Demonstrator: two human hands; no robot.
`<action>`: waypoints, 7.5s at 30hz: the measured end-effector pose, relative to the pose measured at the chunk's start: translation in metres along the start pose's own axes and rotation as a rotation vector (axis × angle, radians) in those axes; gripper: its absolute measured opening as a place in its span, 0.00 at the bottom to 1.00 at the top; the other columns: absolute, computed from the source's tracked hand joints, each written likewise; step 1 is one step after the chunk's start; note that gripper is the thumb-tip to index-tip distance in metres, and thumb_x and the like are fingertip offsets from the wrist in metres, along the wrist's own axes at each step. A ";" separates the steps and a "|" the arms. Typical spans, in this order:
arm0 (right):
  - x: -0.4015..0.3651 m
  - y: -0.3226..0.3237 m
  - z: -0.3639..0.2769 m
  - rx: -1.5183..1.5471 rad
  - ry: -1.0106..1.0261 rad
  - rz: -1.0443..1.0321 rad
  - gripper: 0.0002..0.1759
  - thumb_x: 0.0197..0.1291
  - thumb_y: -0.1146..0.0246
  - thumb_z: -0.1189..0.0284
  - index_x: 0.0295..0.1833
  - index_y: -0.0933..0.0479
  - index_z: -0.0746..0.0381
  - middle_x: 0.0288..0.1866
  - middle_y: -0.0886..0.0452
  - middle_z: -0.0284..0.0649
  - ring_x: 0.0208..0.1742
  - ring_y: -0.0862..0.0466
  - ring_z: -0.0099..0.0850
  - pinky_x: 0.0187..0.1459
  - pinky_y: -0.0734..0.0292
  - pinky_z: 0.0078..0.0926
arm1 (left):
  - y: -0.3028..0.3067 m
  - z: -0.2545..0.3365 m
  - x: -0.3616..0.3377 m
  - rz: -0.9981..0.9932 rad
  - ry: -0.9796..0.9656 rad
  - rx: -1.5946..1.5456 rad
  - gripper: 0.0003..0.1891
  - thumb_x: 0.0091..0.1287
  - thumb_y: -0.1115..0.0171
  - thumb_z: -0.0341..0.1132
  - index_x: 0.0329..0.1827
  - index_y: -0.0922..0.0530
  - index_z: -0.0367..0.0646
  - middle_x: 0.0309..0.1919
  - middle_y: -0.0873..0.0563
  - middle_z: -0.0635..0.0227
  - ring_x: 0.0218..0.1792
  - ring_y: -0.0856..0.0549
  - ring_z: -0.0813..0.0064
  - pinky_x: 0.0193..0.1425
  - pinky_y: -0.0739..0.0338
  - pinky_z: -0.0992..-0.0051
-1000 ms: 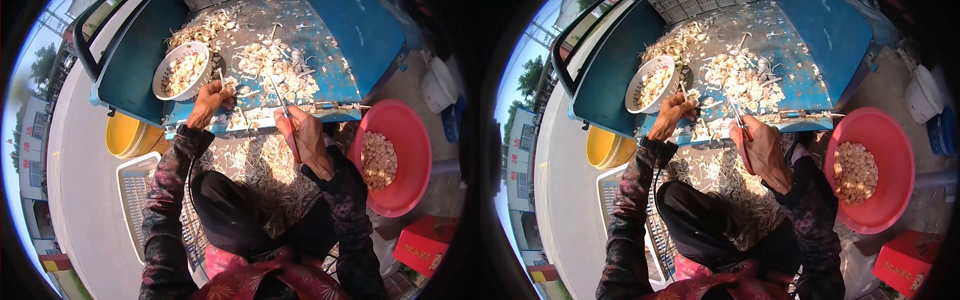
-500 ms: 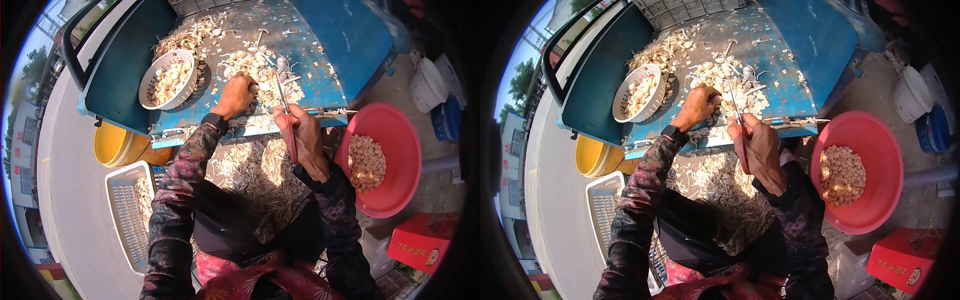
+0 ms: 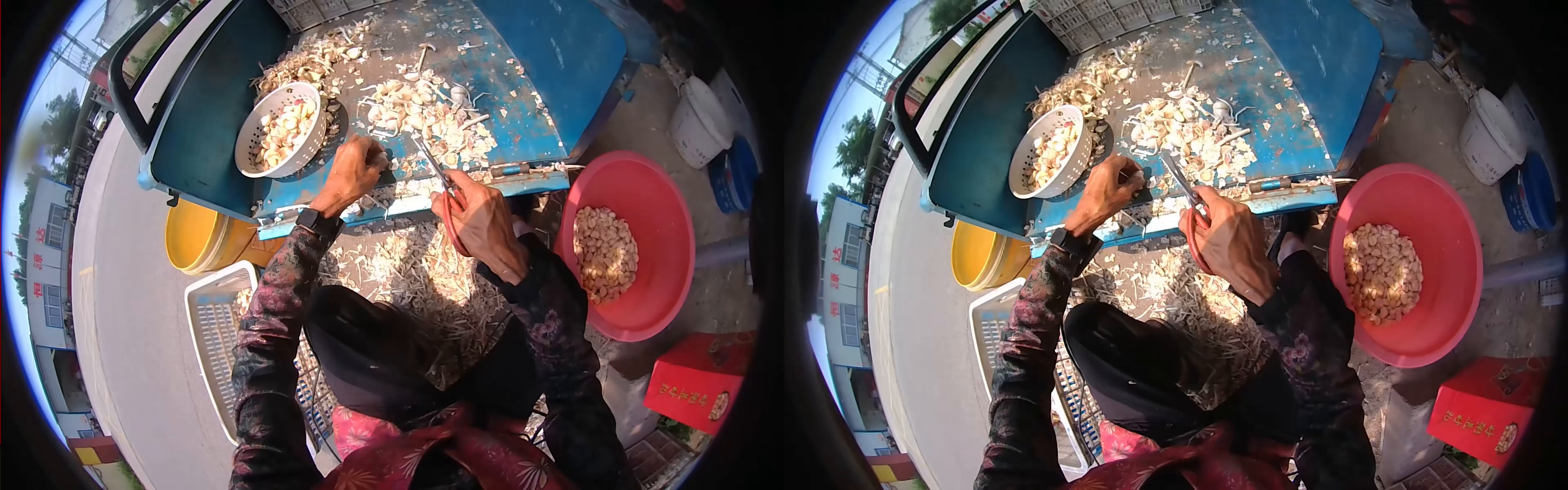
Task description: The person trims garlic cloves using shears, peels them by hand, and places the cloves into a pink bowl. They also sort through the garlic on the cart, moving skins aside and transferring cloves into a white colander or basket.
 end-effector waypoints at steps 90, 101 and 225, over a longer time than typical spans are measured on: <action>0.005 0.012 -0.002 -0.002 -0.011 0.097 0.14 0.61 0.37 0.67 0.44 0.25 0.67 0.28 0.20 0.53 0.30 0.18 0.50 0.29 0.28 0.41 | -0.034 0.007 0.086 0.117 -0.165 0.268 0.11 0.67 0.41 0.38 0.32 0.25 0.38 0.23 0.18 0.57 0.22 0.20 0.58 0.25 0.29 0.64; 0.020 -0.020 0.025 0.234 -0.043 0.131 0.23 0.60 0.36 0.60 0.55 0.25 0.64 0.25 0.19 0.46 0.26 0.17 0.37 0.31 0.25 0.36 | -0.068 0.013 0.008 0.098 0.568 -1.457 0.09 0.75 0.56 0.32 0.45 0.29 0.36 0.27 0.26 0.72 0.23 0.31 0.81 0.27 0.31 0.80; 0.007 0.004 0.012 0.508 -0.321 -0.130 0.15 0.64 0.37 0.64 0.45 0.22 0.67 0.21 0.28 0.24 0.22 0.36 0.09 0.21 0.45 0.13 | -0.034 0.025 0.027 0.063 -0.170 0.130 0.07 0.60 0.38 0.29 0.35 0.20 0.32 0.32 0.17 0.50 0.35 0.17 0.52 0.40 0.24 0.62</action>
Point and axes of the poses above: each hand's wrist, its own x-axis towards the middle knuckle, its own y-axis out of the back of the hand, z = x × y, the point moved 6 cm from there along x, towards the middle knuckle
